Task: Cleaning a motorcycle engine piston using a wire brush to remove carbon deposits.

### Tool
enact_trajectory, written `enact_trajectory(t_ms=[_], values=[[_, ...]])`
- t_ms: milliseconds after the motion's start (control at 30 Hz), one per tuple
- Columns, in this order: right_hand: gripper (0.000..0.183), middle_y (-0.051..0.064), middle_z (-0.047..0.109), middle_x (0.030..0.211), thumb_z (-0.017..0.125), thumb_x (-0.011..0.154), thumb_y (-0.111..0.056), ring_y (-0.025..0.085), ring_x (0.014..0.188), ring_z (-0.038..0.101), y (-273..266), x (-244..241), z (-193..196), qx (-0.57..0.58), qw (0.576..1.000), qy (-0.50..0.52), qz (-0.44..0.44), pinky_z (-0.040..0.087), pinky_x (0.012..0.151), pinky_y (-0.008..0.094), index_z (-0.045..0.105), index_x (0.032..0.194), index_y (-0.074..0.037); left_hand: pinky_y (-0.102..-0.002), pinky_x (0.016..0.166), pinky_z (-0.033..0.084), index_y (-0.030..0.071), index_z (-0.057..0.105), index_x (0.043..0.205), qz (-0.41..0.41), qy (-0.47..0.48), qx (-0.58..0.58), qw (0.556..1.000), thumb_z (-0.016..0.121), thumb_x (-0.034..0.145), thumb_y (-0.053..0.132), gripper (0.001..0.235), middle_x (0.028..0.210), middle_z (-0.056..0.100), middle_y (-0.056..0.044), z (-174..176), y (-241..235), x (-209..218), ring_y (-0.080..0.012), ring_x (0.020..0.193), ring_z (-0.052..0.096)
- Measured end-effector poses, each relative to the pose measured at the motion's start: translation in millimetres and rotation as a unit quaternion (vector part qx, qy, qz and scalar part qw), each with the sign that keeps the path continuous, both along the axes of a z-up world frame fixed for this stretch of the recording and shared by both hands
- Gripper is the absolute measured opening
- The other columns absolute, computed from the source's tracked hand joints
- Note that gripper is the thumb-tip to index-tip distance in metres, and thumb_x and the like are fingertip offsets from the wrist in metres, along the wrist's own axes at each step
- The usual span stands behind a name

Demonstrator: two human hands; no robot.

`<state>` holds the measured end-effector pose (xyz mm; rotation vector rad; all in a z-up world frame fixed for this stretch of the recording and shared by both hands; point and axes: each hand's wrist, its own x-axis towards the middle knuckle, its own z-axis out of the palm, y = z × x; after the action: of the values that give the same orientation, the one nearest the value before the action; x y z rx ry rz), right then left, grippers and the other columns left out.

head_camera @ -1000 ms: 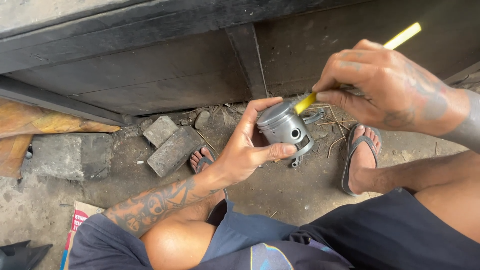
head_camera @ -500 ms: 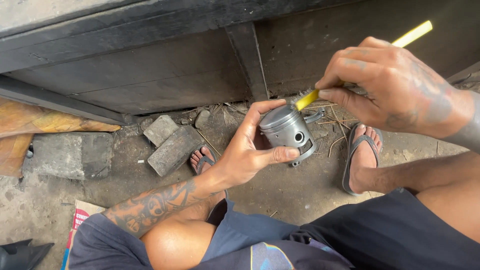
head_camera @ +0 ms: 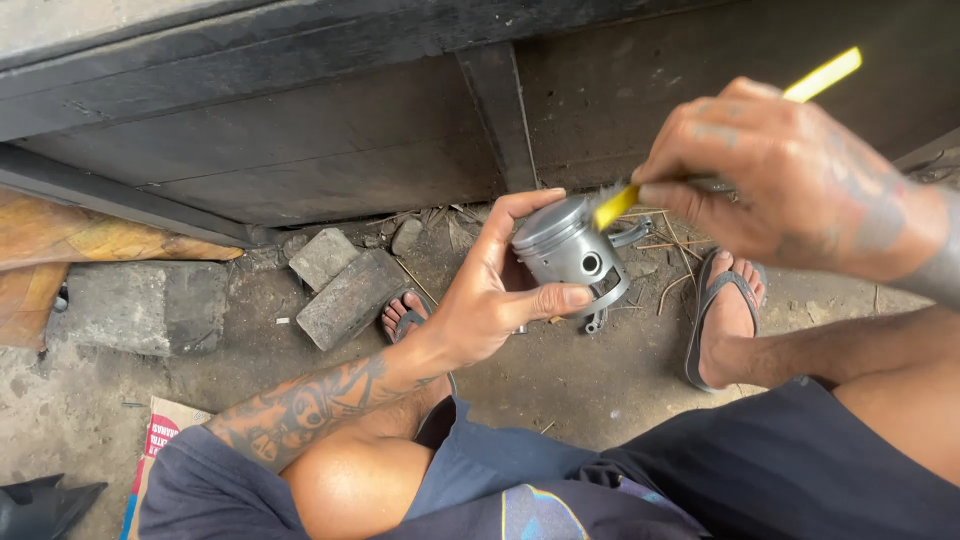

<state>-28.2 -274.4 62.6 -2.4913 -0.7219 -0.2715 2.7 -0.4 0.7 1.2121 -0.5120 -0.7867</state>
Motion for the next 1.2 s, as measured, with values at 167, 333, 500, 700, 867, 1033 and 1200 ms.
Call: enact_trajectory(t_ms=[167,333,500,700,867,1033,1200], values=[[0.019,0.001,0.071,0.092,0.080,0.079,-0.004,0.021,0.068,0.058,5,-3,1,0.007,1.000,0.003,0.027,0.048,0.070,0.034,0.070,0.095,-0.006,-0.046,0.107,0.052,0.015,0.036,0.149,-0.007,0.009,-0.010,1.000,0.080,0.085,0.008,0.077,0.140,0.054,-0.016,-2,1,-3,-0.0292,0.125,0.059],[0.023,0.002,0.072,0.093,0.082,0.073,-0.004,0.019,0.072,0.062,11,-5,6,0.012,1.000,0.003,0.028,0.050,0.071,0.034,0.071,0.093,-0.009,-0.048,0.111,0.049,0.016,0.035,0.149,-0.014,-0.006,-0.018,1.000,0.080,0.085,0.010,0.078,0.142,0.052,-0.016,-2,2,-2,-0.0297,0.128,0.056],[0.021,0.002,0.072,0.095,0.079,0.077,-0.003,0.022,0.073,0.059,7,-4,4,0.005,1.000,0.002,0.002,0.049,0.073,0.035,0.070,0.095,-0.008,-0.050,0.107,0.052,0.015,0.035,0.149,-0.007,-0.016,-0.004,1.000,0.082,0.084,0.019,0.081,0.139,0.051,-0.018,-5,0,0,-0.0320,0.124,0.059],[0.017,0.003,0.071,0.094,0.079,0.083,-0.007,0.022,0.071,0.057,1,-1,2,-0.015,1.000,0.000,-0.007,0.048,0.072,0.035,0.070,0.098,-0.006,-0.047,0.103,0.054,0.015,0.036,0.147,0.001,0.001,-0.001,1.000,0.080,0.084,0.013,0.077,0.139,0.052,-0.018,-2,-1,0,-0.0315,0.122,0.059],[0.021,0.001,0.070,0.093,0.079,0.077,-0.005,0.022,0.068,0.057,7,-2,1,-0.022,1.000,0.000,0.017,0.048,0.069,0.035,0.070,0.096,-0.008,-0.046,0.106,0.053,0.016,0.037,0.148,-0.009,0.011,-0.018,1.000,0.080,0.085,0.007,0.077,0.140,0.053,-0.015,-7,0,-1,-0.0282,0.123,0.060],[0.019,0.002,0.070,0.092,0.080,0.081,-0.008,0.020,0.068,0.058,12,-3,4,-0.032,0.999,-0.014,0.003,0.048,0.073,0.035,0.070,0.096,-0.008,-0.048,0.103,0.053,0.015,0.036,0.148,-0.006,0.002,-0.003,1.000,0.080,0.084,0.013,0.078,0.140,0.053,-0.017,-5,1,2,-0.0309,0.122,0.060],[0.007,0.002,0.071,0.090,0.074,0.090,-0.011,0.027,0.070,0.063,-7,13,-5,-0.119,0.990,0.013,-0.081,0.052,0.081,0.038,0.072,0.096,-0.008,-0.045,0.102,0.054,0.015,0.038,0.148,-0.009,-0.026,0.034,0.999,0.078,0.083,0.015,0.077,0.140,0.052,-0.016,-9,6,10,-0.0306,0.123,0.059]])
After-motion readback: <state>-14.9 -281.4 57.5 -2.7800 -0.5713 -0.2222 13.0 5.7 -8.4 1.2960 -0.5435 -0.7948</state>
